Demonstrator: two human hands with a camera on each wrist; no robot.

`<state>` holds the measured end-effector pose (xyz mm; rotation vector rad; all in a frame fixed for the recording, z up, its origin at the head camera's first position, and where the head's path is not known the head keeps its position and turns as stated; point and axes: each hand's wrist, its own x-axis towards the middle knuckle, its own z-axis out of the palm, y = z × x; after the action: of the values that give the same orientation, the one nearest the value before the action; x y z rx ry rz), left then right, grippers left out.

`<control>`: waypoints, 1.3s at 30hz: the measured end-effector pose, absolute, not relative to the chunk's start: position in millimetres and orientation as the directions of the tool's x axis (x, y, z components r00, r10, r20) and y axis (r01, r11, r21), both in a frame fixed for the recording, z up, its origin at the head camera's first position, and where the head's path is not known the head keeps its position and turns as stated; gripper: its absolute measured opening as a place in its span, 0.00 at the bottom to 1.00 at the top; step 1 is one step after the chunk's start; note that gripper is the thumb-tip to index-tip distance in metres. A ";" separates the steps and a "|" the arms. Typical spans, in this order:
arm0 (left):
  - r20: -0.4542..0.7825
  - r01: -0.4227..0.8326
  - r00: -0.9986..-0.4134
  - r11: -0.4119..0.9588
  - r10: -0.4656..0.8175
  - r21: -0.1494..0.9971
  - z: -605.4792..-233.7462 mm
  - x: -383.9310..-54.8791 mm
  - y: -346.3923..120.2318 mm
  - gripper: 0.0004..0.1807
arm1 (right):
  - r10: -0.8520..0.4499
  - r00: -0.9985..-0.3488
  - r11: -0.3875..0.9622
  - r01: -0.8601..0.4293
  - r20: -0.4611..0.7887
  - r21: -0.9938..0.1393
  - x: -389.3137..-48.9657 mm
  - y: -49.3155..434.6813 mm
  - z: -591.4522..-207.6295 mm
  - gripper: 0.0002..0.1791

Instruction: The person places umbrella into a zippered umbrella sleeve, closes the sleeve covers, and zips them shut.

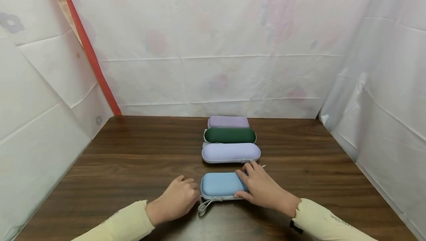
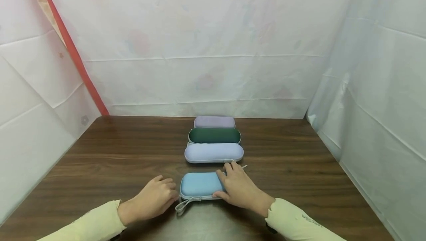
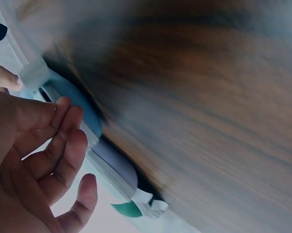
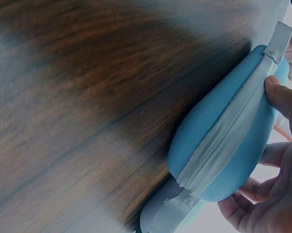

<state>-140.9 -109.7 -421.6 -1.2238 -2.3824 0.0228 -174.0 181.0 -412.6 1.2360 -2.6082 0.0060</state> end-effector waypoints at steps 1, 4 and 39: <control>0.385 0.765 -0.502 0.605 0.775 -0.220 -421.3 -139.8 -108.8 0.13 | -0.760 -0.609 0.640 -0.762 0.227 0.101 -174.0 180.9 -412.7 0.37; 0.372 0.756 -0.514 0.613 0.773 -0.229 -420.4 -137.1 -106.6 0.13 | -0.760 -0.613 0.642 -0.761 0.218 0.095 -174.2 180.5 -412.9 0.37; 0.313 0.752 -0.575 0.639 0.756 -0.162 -416.8 -125.2 -83.0 0.12 | -0.756 -0.616 0.646 -0.757 0.220 0.101 -172.3 179.6 -412.1 0.37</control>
<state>-125.2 -83.0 -416.8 -1.2005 -2.5089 0.0160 -172.3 179.6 -412.1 1.2281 -2.6243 0.0020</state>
